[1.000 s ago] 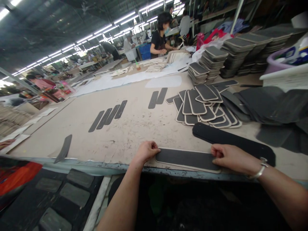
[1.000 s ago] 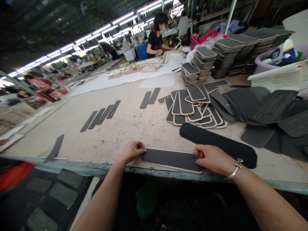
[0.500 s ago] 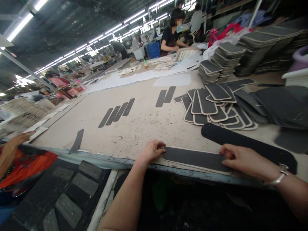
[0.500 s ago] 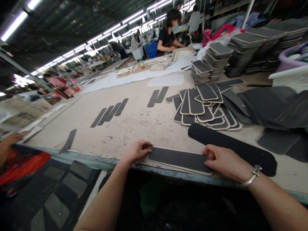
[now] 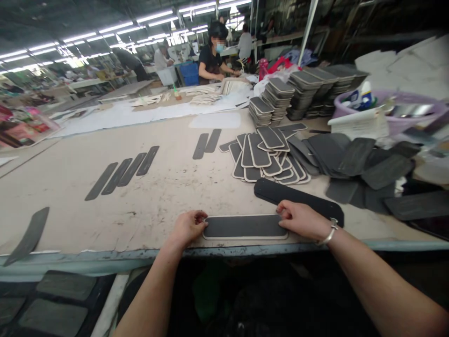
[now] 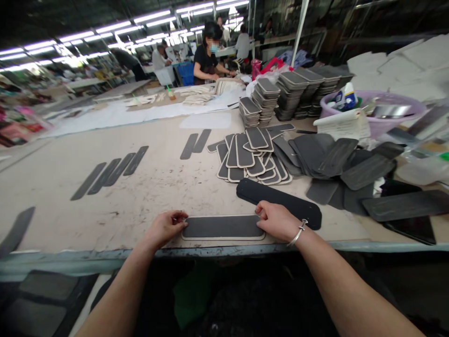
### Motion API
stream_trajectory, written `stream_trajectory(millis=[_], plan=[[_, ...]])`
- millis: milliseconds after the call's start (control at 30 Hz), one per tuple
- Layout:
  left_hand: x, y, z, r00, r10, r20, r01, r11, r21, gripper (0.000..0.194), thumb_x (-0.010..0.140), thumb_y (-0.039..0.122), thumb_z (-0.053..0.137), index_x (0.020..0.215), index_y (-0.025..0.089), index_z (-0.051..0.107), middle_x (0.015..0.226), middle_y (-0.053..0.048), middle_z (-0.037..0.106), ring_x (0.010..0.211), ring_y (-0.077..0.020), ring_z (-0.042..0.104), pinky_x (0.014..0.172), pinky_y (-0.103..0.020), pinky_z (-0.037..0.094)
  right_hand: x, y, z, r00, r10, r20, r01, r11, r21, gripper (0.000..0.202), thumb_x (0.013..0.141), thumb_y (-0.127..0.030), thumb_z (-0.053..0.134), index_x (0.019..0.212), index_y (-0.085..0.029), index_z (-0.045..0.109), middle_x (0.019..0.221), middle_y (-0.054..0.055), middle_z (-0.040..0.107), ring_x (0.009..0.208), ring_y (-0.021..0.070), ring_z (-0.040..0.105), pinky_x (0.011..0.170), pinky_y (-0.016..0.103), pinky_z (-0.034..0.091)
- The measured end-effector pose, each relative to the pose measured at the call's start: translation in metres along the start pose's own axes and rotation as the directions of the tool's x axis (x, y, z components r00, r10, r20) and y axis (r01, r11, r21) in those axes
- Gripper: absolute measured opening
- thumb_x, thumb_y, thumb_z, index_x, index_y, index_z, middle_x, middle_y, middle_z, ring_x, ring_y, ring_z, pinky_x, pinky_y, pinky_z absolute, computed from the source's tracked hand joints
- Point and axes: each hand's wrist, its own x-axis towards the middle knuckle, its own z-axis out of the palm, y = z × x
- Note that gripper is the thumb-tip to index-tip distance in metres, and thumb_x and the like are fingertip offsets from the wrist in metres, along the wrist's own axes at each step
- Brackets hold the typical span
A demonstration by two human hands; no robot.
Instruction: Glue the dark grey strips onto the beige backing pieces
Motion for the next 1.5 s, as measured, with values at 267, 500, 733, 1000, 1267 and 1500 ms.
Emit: stream_trajectory(millis=[267,500,733,1000,1267,1500], plan=[[-0.001,0.004,0.0,1.0,-0.024,0.003,0.024,0.991,0.13,0.024,0.069,0.026,0.06,0.09,0.02,0.066,0.071,-0.001,0.062,0.064,-0.013,0.056,0.058,-0.021,0.04,0.0,-0.005,0.001,1.0,-0.014,0.02,0.015,0.998,-0.057,0.031,0.06,-0.013,0.05,0.09,-0.019,0.051,0.064,-0.004,0.058,0.061,0.0128,0.052,0.054,0.023,0.031],[-0.002,0.007,0.0,1.0,-0.023,-0.006,0.024,0.987,0.161,0.023,0.07,0.027,0.059,0.09,0.02,0.066,0.073,-0.001,0.063,0.064,-0.0123,0.056,0.057,-0.02,0.04,0.0,-0.008,0.002,1.0,0.01,-0.001,-0.01,0.995,-0.103,0.034,0.06,-0.012,0.049,0.093,-0.019,0.052,0.067,-0.003,0.059,0.063,0.0132,0.052,0.055,0.023,0.032],[0.001,0.002,-0.001,0.998,-0.06,0.014,0.059,0.998,0.037,0.021,0.066,0.026,0.062,0.085,0.018,0.067,0.067,0.0,0.062,0.061,-0.0117,0.056,0.055,-0.02,0.04,0.001,-0.008,0.002,0.998,0.032,0.062,-0.024,0.992,-0.127,0.036,0.064,-0.013,0.049,0.1,-0.018,0.05,0.067,-0.003,0.06,0.064,0.014,0.055,0.056,0.023,0.033],[0.004,-0.012,0.001,0.999,-0.027,0.047,0.031,0.995,-0.096,0.022,0.07,0.027,0.057,0.088,0.017,0.066,0.068,0.0,0.063,0.062,-0.0107,0.056,0.054,-0.018,0.041,0.005,0.002,0.009,0.996,0.033,0.081,-0.022,0.992,-0.128,0.036,0.069,-0.016,0.049,0.105,-0.018,0.049,0.067,-0.002,0.06,0.061,0.014,0.056,0.055,0.025,0.035],[0.0,-0.007,-0.001,1.0,0.004,0.031,-0.004,1.0,-0.023,0.021,0.069,0.027,0.058,0.087,0.02,0.065,0.068,0.001,0.059,0.062,-0.0105,0.054,0.055,-0.019,0.039,0.004,0.001,0.008,0.996,0.03,0.085,-0.017,0.99,-0.141,0.04,0.07,-0.018,0.047,0.11,-0.018,0.047,0.069,-0.003,0.06,0.061,0.0132,0.055,0.056,0.024,0.035],[-0.002,-0.007,-0.003,0.996,0.048,0.071,-0.048,0.999,-0.013,0.024,0.064,0.023,0.062,0.088,0.02,0.06,0.068,0.002,0.057,0.062,-0.0101,0.053,0.054,-0.018,0.039,0.003,0.0,0.008,0.995,0.029,0.094,-0.017,0.992,-0.125,0.044,0.07,-0.02,0.046,0.113,-0.017,0.046,0.069,-0.002,0.059,0.06,0.014,0.055,0.055,0.025,0.035]])
